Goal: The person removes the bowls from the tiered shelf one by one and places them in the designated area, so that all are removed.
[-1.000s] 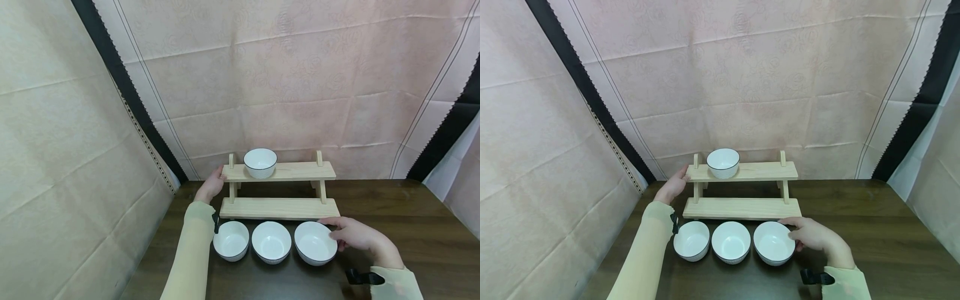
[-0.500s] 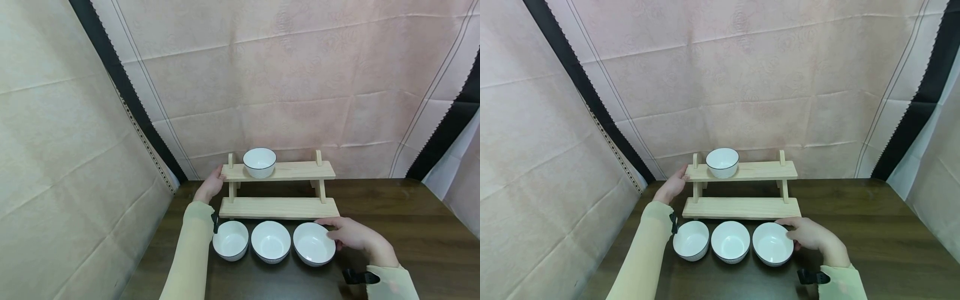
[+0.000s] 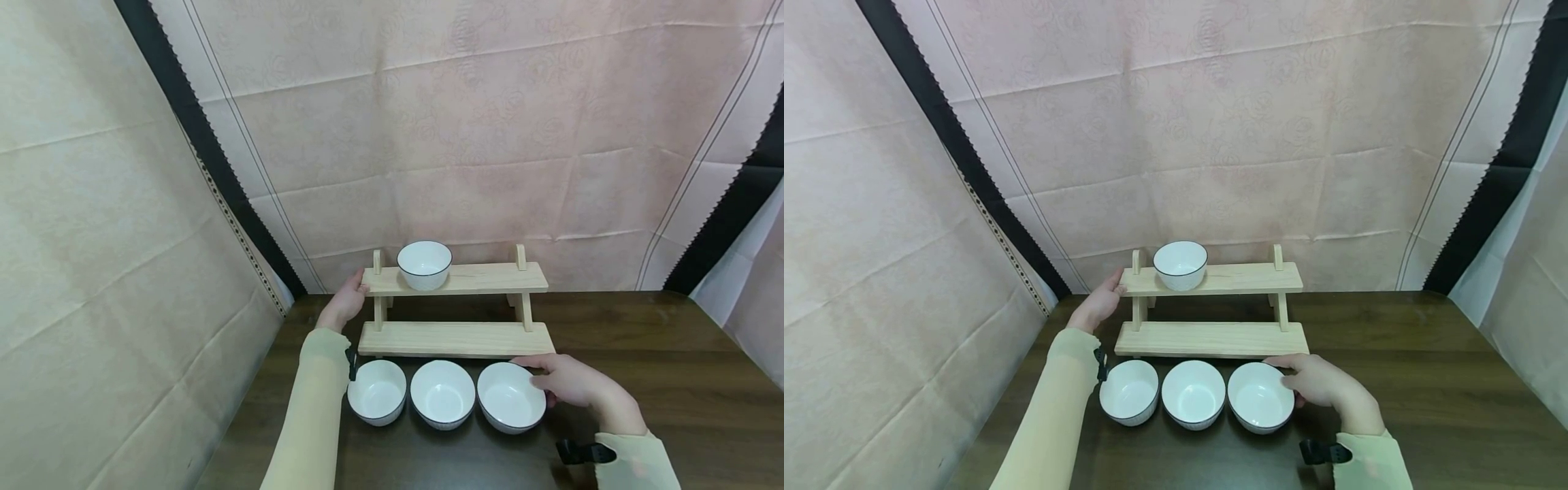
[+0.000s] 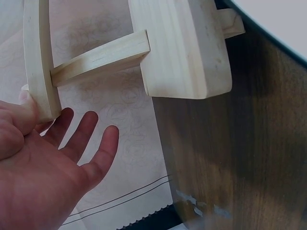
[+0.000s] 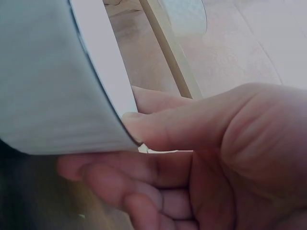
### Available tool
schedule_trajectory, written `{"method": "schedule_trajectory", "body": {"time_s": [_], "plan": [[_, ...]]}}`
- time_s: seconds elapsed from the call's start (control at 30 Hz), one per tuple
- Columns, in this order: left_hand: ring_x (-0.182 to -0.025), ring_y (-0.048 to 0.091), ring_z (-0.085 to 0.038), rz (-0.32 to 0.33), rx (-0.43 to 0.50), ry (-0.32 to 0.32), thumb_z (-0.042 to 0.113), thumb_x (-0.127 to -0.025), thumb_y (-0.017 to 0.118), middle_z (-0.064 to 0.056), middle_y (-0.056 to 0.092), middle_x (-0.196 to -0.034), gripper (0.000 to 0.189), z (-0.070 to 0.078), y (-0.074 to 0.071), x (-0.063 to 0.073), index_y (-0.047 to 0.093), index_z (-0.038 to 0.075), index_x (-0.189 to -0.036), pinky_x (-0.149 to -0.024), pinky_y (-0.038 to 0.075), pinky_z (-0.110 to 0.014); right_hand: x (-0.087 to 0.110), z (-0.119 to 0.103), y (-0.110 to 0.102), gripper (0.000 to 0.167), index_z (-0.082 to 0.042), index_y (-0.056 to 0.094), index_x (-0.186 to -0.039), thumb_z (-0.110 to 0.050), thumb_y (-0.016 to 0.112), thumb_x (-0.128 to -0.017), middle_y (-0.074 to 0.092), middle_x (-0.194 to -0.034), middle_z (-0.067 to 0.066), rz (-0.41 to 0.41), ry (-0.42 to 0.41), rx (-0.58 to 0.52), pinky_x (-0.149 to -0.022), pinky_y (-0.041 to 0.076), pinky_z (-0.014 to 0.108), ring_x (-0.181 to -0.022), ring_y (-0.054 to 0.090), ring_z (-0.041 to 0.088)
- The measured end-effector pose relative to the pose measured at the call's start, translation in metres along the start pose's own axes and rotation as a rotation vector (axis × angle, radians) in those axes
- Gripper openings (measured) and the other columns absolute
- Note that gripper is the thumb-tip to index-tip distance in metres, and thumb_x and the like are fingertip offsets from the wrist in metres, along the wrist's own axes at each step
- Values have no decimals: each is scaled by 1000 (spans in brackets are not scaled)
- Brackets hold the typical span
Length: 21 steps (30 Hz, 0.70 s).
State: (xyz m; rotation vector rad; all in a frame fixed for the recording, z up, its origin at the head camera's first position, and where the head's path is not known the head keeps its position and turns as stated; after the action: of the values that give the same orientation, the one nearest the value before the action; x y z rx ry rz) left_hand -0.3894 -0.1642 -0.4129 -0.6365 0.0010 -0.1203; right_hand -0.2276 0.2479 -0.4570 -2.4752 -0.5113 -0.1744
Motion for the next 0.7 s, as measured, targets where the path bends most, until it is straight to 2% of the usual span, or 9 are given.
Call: {"method": "schedule_trajectory", "body": {"time_s": [0.27, 0.7], "plan": [[-154, 3, -33, -2, -2, -1, 22, -110, 35, -13, 6, -168, 59, 0, -1, 0, 11, 14, -163, -121, 7, -56, -2, 1, -1, 43, -6, 59, -140, -6, 60, -97, 63, -88, 8, 8, 20, 25, -61, 51, 40, -64, 60, 25], [-153, 3, -34, 5, -24, -9, 23, -110, 35, -14, 6, -168, 59, 3, 0, 4, 10, 18, -163, -121, 7, -56, -3, 5, -3, 43, -10, 63, -138, -13, 67, -95, 65, -94, 8, 33, 13, 51, -62, 51, 40, -66, 62, 25]]}}
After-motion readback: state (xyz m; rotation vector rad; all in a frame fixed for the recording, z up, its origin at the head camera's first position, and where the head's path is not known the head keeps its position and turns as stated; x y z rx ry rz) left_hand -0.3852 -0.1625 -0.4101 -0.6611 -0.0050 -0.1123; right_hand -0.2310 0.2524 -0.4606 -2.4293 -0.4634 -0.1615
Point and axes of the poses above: each hand's wrist, its own x-axis away from the middle knuckle, its own y-axis out of the palm, z = x × y, the point moved 1 cm from there along -x, towards the middle knuckle
